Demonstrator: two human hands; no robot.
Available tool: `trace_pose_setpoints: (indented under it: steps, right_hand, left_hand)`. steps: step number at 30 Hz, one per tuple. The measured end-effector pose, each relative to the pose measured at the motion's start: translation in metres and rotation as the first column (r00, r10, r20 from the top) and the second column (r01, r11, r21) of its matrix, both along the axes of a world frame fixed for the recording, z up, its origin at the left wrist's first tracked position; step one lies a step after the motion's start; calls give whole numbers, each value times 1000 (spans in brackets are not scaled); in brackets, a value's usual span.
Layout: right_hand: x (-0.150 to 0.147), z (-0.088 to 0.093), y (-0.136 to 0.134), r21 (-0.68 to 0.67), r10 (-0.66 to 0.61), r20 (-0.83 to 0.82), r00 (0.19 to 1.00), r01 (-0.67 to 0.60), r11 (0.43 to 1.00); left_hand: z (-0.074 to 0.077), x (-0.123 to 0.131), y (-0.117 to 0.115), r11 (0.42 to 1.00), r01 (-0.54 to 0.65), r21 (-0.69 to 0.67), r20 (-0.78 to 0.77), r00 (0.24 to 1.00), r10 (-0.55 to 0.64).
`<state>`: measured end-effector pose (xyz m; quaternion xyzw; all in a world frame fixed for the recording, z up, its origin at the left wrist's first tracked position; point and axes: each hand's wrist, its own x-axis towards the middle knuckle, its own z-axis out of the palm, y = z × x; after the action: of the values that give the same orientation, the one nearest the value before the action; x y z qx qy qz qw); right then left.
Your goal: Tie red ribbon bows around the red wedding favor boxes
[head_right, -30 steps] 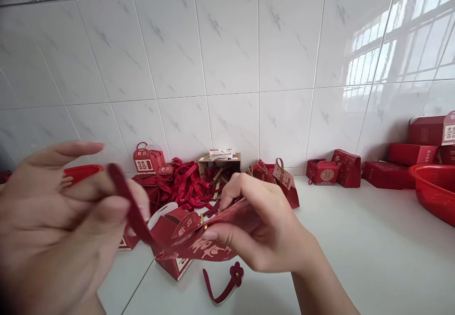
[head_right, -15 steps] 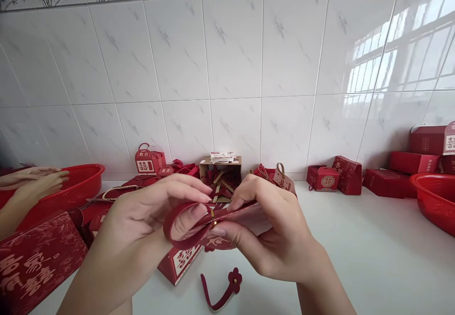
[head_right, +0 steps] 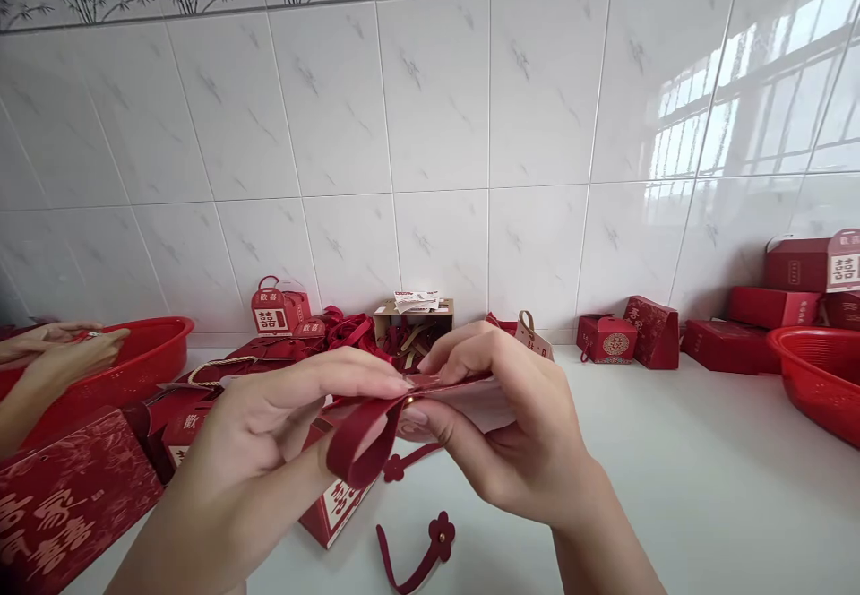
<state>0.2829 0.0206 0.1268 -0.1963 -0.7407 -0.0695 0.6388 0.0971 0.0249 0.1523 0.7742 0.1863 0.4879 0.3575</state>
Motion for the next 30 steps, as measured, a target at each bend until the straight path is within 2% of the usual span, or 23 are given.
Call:
trace_pose_setpoints:
  steps: [3, 8, 13, 18, 20, 23, 26, 28, 30]
  right_hand:
    - [-2, -2, 0, 24, 58, -57, 997, -57, 998]
    - [-2, -4, -1, 97, 74, -51, 996, -69, 993]
    - [-1, -2, -2, 153, 47, -6, 999, -45, 987]
    - [-1, -2, -3, 212, 46, 30, 998, -51, 976]
    - [-1, -2, -3, 231, 40, 34, 999, -47, 972]
    - [-3, -2, -2, 244, 55, -4, 998, -53, 968]
    - [-8, -2, -3, 155, 108, -100, 989, -92, 984]
    - [-12, -1, -7, 13, 144, -173, 974, -143, 990]
    - [-15, 0, -11, -180, 155, -235, 960, -200, 963]
  left_hand:
    - [1, -2, -1, 995, 50, 83, -40, 998, -47]
    - [0, -1, -1, 976, -5, 216, -4, 1000, 6]
    - [0, -2, -2, 975, 49, 215, -3, 999, -49]
    - [-6, -2, -2, 978, -65, 200, -3, 998, 67]
    - [-8, -2, 1, 959, -84, 270, -40, 994, 98]
    - [-9, -1, 8, 910, -41, 412, -26, 998, 57]
    - [-9, -3, 14, 849, -54, 525, 28, 999, 46]
    - [-10, -5, 16, 813, -84, 576, 29, 996, 83]
    - [-11, -7, 16, 777, -135, 615, 31, 989, 147]
